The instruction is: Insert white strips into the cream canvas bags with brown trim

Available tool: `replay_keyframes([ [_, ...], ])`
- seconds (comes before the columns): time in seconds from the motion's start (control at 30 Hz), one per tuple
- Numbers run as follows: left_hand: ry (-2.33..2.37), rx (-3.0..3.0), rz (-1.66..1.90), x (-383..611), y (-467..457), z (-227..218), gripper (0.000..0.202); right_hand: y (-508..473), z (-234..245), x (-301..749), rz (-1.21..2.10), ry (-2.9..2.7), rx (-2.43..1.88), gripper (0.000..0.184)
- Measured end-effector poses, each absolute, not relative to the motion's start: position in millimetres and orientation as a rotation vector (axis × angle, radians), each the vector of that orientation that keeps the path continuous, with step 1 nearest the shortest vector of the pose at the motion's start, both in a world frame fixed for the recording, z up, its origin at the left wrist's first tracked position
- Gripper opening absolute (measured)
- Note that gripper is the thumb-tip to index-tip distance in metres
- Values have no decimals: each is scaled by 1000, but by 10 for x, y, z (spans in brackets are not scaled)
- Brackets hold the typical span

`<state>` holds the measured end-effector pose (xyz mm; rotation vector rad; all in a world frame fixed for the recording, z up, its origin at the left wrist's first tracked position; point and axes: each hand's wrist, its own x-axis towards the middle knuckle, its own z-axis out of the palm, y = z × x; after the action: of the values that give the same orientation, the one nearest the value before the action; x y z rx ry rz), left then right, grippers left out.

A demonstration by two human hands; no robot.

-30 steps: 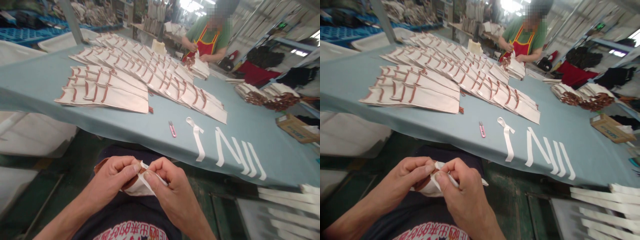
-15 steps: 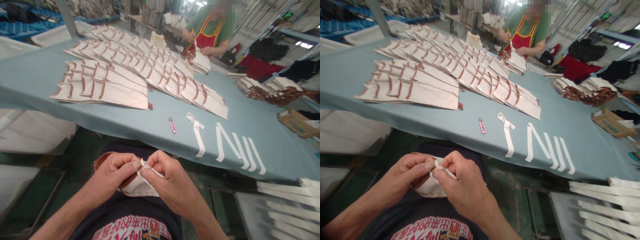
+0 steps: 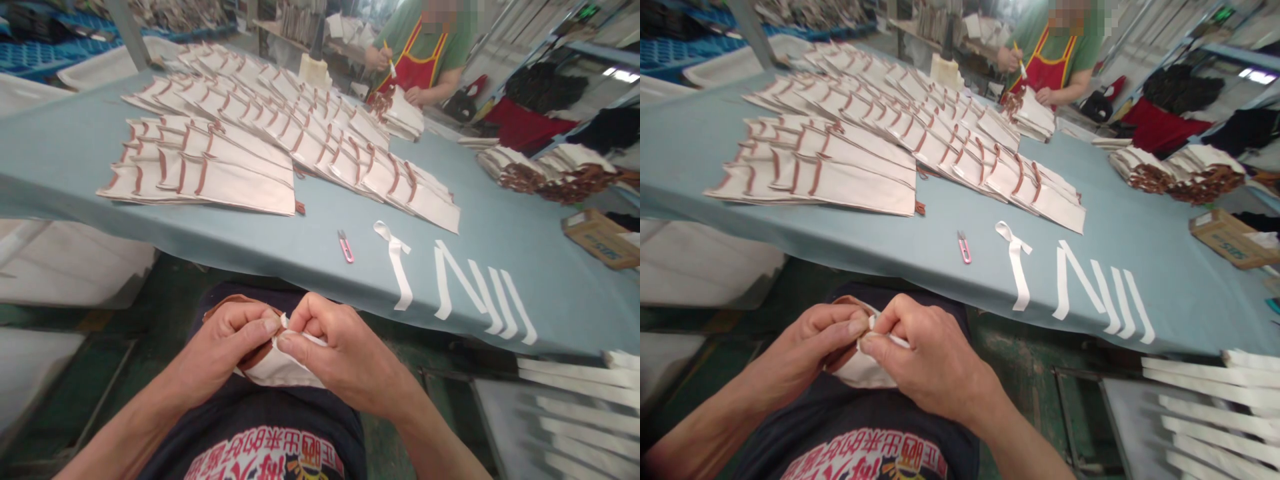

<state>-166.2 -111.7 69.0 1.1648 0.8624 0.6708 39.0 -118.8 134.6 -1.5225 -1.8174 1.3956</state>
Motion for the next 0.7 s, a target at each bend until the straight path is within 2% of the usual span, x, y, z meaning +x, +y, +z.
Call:
replay_keyframes([
  [0.27, 941, 1240, 700, -1669, -1120, 663, 60, -1113, 1258, 422, 1524, -1775, -1536, 23],
  [0.5, 996, 1281, 685, -1662, -1139, 686, 57, -1135, 1254, 379, 1304, -1921, -1616, 26],
  [0.7, 1005, 1347, 678, -1695, -1160, 685, 55, -1055, 1181, 385, 1367, -1950, -1672, 34],
])
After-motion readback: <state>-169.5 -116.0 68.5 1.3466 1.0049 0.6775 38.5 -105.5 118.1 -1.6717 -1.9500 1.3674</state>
